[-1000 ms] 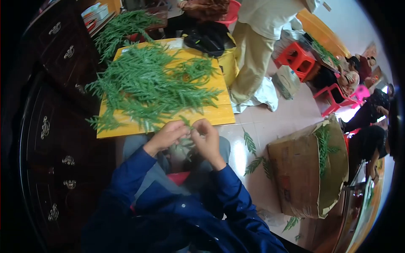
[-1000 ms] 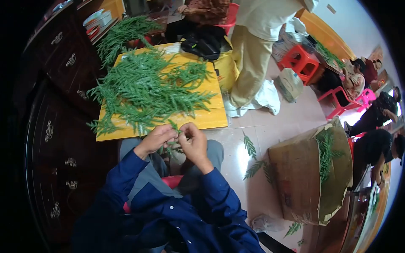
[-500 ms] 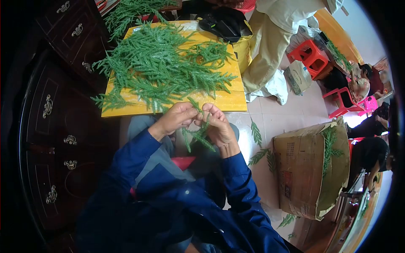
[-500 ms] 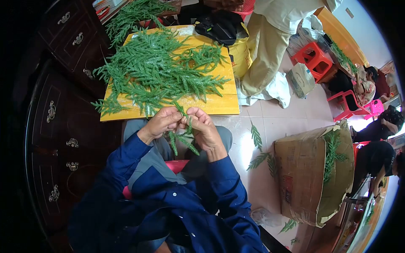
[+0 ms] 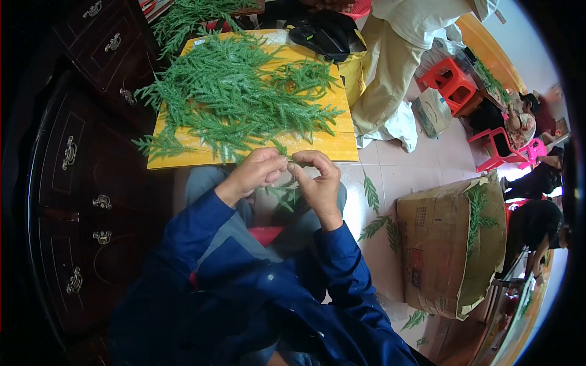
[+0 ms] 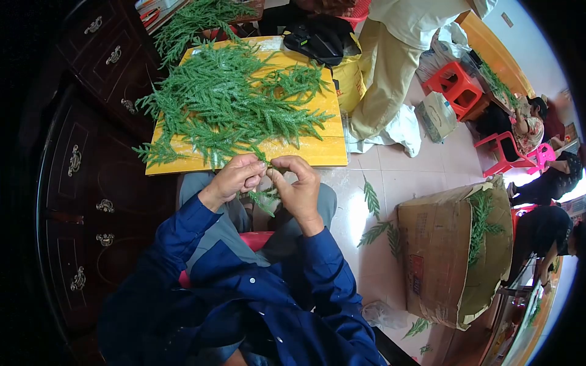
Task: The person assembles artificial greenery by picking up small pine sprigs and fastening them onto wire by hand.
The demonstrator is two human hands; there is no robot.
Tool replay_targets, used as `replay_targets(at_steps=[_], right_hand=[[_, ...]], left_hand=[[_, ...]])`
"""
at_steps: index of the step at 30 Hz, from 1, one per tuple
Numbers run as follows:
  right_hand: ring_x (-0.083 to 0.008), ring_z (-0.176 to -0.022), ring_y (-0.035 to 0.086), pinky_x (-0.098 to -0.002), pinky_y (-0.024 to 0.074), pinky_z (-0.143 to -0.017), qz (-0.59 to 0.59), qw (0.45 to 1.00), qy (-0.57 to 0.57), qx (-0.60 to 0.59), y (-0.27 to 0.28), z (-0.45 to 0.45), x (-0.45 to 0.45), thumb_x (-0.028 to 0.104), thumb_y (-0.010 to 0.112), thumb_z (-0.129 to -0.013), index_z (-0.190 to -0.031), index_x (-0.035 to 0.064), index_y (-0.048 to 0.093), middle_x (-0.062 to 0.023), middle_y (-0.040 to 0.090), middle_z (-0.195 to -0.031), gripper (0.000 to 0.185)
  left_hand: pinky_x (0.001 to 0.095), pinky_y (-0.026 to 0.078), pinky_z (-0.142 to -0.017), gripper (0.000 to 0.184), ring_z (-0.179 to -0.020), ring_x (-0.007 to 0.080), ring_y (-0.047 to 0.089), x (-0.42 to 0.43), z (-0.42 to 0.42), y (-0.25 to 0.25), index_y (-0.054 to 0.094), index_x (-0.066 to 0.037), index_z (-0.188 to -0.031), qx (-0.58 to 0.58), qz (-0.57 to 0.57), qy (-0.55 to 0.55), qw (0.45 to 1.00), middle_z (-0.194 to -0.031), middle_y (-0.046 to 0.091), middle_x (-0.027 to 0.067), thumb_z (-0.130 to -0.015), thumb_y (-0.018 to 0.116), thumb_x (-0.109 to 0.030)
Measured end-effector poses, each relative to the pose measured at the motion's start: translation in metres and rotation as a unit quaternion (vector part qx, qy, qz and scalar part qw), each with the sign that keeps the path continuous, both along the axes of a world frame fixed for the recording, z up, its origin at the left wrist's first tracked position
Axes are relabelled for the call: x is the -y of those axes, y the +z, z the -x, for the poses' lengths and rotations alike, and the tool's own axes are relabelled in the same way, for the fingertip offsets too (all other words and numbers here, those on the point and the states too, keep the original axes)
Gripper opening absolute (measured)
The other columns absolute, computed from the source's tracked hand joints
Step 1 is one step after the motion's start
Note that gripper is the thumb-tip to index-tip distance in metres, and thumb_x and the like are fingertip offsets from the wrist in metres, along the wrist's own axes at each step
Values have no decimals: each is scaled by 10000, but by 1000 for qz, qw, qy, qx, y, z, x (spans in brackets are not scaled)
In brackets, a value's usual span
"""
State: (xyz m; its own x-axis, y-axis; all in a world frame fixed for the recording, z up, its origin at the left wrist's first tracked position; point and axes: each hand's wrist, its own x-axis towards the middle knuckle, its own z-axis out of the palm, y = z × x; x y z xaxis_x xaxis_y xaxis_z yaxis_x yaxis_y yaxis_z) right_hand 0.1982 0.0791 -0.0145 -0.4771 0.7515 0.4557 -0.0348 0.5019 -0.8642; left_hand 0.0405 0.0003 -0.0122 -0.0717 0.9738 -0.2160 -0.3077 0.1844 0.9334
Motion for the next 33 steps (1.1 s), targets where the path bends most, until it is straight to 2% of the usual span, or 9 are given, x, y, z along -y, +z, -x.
replay_targets(at_steps=[5, 8, 11, 14, 20, 24, 27, 30, 33], right_hand=[[-132, -766, 622, -267, 495, -711, -25, 999, 17, -14, -2, -2, -5, 22, 730, -748, -839, -6, 667, -62, 669, -792, 114], [-128, -748, 627, -255, 487, -693, 126, 990, 63, -3, -15, -6, -9, 63, 716, -786, -833, -1, 666, -66, 673, -799, 94], [-101, -732, 608, -247, 474, -688, 341, 929, 138, -35, -14, -11, -17, 90, 675, -848, -810, 6, 659, -40, 670, -802, 94], [-86, -723, 588, -245, 467, -670, 405, 895, 170, -81, -24, -10, -21, 90, 649, -877, -858, 10, 645, -26, 658, -802, 82], [-74, -739, 575, -222, 464, -653, 337, 926, 148, -81, -14, 0, -6, 82, 650, -871, -982, 5, 611, -16, 646, -809, 141], [-70, -708, 581, -214, 459, -627, 340, 919, 187, -69, -21, -3, -12, 102, 651, -868, -956, 15, 633, -13, 655, -807, 125], [-73, -663, 586, -226, 461, -599, 257, 955, 146, -13, -17, -5, -11, 111, 644, -864, -928, 7, 647, -22, 658, -750, 122], [-90, -628, 593, -244, 464, -585, 99, 992, 79, 11, -12, -4, -8, 115, 640, -856, -907, -11, 649, -54, 654, -702, 136], [-107, -636, 603, -256, 466, -588, 64, 997, 47, 17, -2, -2, -2, 105, 638, -848, -886, -18, 638, -81, 647, -696, 129]], left_hand=[[196, 264, -404, 252, -469, 31, 338, 1, 2, -8, 536, -34, -835, -10, -2, -25, 1000, -576, 418, -37, -942, 536, -262], [204, 293, -408, 248, -445, 37, 355, 3, -1, -7, 547, -29, -823, -21, 1, -40, 999, -552, 431, -31, -942, 531, -246], [202, 348, -431, 257, -435, 40, 381, 7, -8, -10, 553, -29, -820, -44, -13, -58, 997, -552, 452, -27, -953, 522, -247], [206, 371, -447, 250, -440, 47, 396, 6, -13, -14, 555, -28, -823, -12, -28, -17, 999, -562, 466, -21, -948, 526, -242], [228, 424, -495, 241, -442, 72, 426, -1, -9, -10, 562, -27, -828, 7, -23, 59, 998, -579, 498, 1, -938, 525, -239], [248, 442, -517, 240, -436, 80, 428, 0, -8, -7, 566, -32, -812, 9, -23, 38, 999, -566, 491, 1, -929, 529, -239], [254, 398, -492, 224, -450, 99, 436, 1, -7, -4, 575, -11, -806, 28, -14, 36, 999, -579, 502, 24, -912, 531, -203], [252, 398, -492, 223, -455, 99, 439, 1, -8, 0, 573, -11, -802, 34, -13, 32, 999, -581, 504, 23, -909, 535, -202], [243, 398, -494, 215, -465, 98, 444, 0, -7, 0, 572, -11, -800, 58, -27, 25, 998, -587, 506, 23, -906, 538, -195]])
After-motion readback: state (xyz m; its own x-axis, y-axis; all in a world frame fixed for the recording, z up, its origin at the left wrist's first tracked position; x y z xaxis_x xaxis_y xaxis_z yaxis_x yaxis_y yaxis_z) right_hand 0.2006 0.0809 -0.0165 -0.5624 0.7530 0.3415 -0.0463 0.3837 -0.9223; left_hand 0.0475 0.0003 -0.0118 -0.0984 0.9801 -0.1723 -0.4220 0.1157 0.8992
